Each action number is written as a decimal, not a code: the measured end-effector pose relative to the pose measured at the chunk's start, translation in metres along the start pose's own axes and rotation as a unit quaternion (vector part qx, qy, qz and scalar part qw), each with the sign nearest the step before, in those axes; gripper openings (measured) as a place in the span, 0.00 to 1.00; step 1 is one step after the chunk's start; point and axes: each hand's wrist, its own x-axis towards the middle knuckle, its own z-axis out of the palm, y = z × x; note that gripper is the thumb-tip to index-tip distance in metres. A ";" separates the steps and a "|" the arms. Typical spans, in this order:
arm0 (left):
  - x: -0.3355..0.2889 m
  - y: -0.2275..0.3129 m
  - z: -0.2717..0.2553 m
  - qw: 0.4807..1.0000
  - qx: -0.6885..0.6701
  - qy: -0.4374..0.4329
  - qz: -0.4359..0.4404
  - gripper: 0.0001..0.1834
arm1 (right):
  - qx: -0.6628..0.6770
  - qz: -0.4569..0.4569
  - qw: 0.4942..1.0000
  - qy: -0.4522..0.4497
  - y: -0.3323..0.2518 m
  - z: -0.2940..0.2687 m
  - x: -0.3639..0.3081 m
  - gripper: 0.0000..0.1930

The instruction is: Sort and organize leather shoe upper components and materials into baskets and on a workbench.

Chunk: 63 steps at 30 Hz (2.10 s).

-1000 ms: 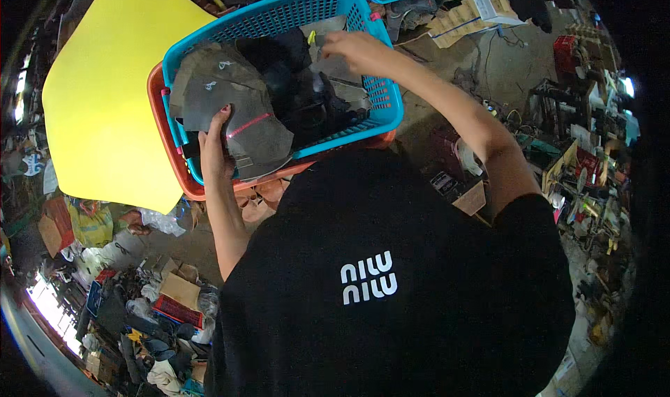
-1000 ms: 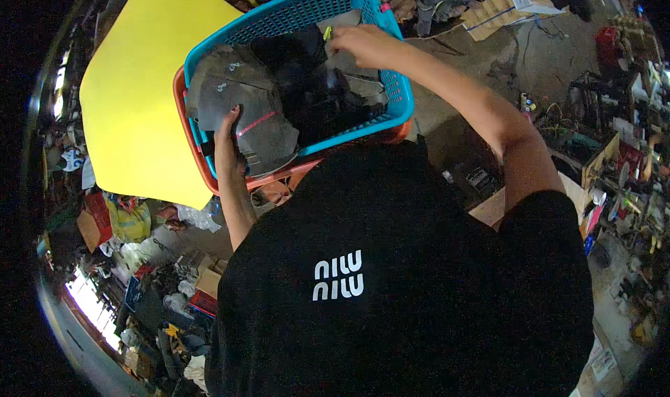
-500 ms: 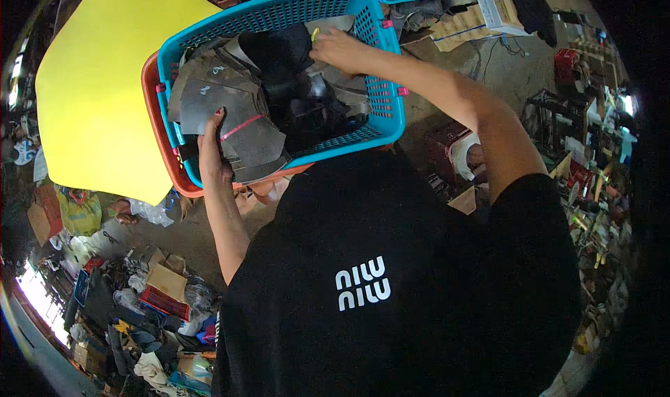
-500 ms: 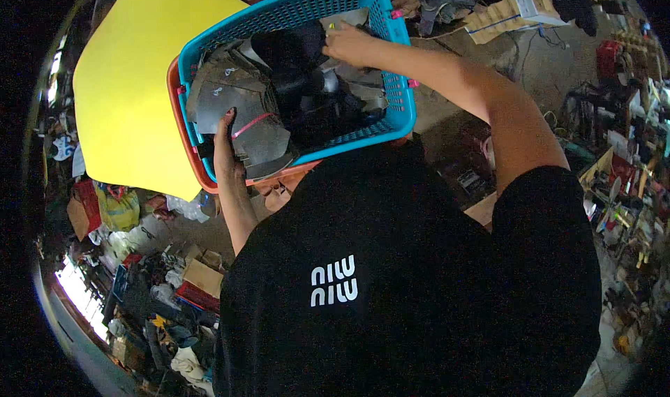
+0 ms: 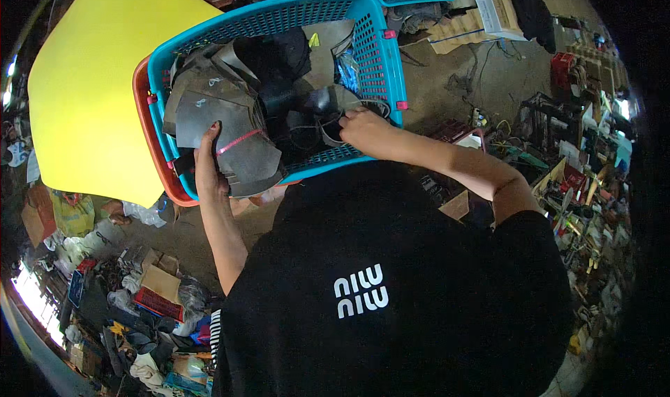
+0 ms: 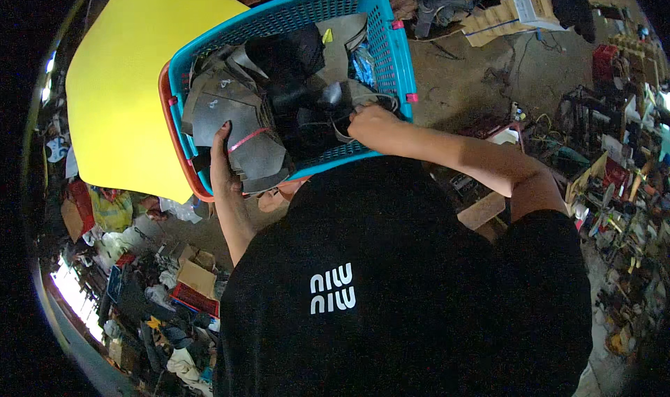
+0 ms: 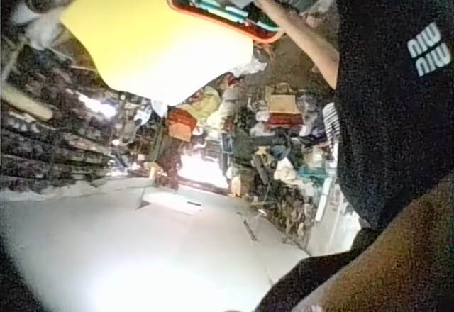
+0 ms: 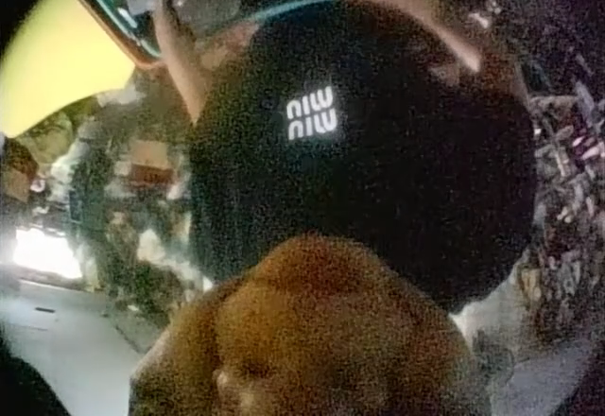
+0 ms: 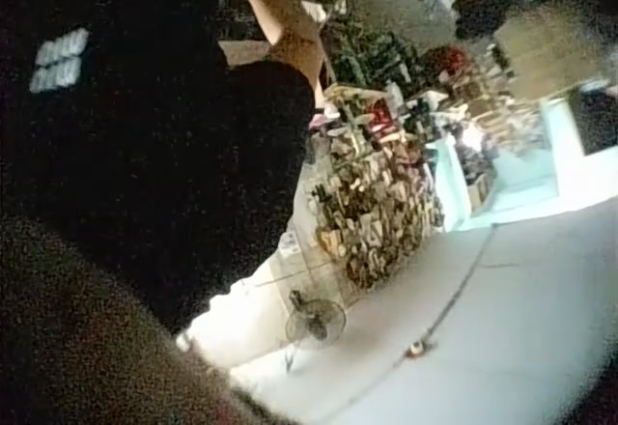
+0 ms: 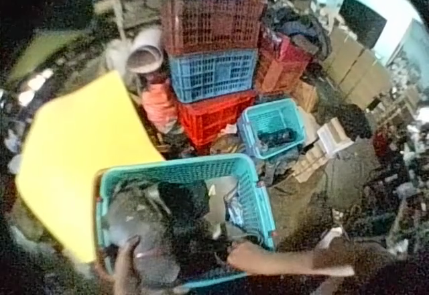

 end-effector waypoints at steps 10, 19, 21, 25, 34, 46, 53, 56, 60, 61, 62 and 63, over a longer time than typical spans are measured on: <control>0.001 -0.003 -0.001 1.000 0.001 0.001 0.010 0.35 | 0.036 0.084 0.996 0.021 0.057 -0.034 0.050 0.27; -0.007 0.002 0.008 1.000 0.012 0.017 0.008 0.34 | 0.053 0.288 0.954 0.061 0.111 -0.039 0.090 0.27; -0.009 0.004 0.011 1.000 0.011 0.025 0.013 0.34 | 0.151 0.350 0.924 0.003 0.099 -0.030 0.086 0.29; -0.008 0.006 0.010 1.000 0.024 0.006 0.016 0.35 | 0.172 0.415 0.885 0.123 0.072 0.008 0.080 0.44; -0.008 0.007 0.012 0.999 0.038 0.025 0.014 0.35 | 0.643 0.517 0.522 0.217 0.096 0.041 0.105 0.39; -0.003 0.005 0.007 0.999 0.036 0.000 0.010 0.34 | 0.398 0.461 0.721 0.330 0.014 0.016 0.109 0.31; 0.004 0.006 0.000 0.999 0.048 -0.008 -0.011 0.31 | 0.240 0.302 0.870 0.308 -0.055 -0.017 0.088 0.38; 0.002 0.005 0.004 0.999 0.033 0.009 0.007 0.28 | 0.235 0.306 0.856 0.343 -0.058 -0.012 0.092 0.38; 0.006 0.000 -0.003 1.000 0.031 0.001 -0.008 0.28 | 0.280 0.324 0.838 0.339 -0.063 -0.010 0.094 0.38; 0.005 0.001 -0.002 0.999 0.034 -0.002 -0.010 0.30 | 0.281 0.325 0.837 0.340 -0.061 -0.008 0.096 0.38; 0.005 0.002 -0.001 0.999 0.038 -0.004 -0.012 0.31 | 0.338 0.365 0.797 0.342 -0.054 -0.006 0.100 0.39; 0.003 0.002 0.001 0.999 0.038 -0.002 -0.010 0.31 | 0.395 0.400 0.752 0.343 -0.046 -0.003 0.105 0.39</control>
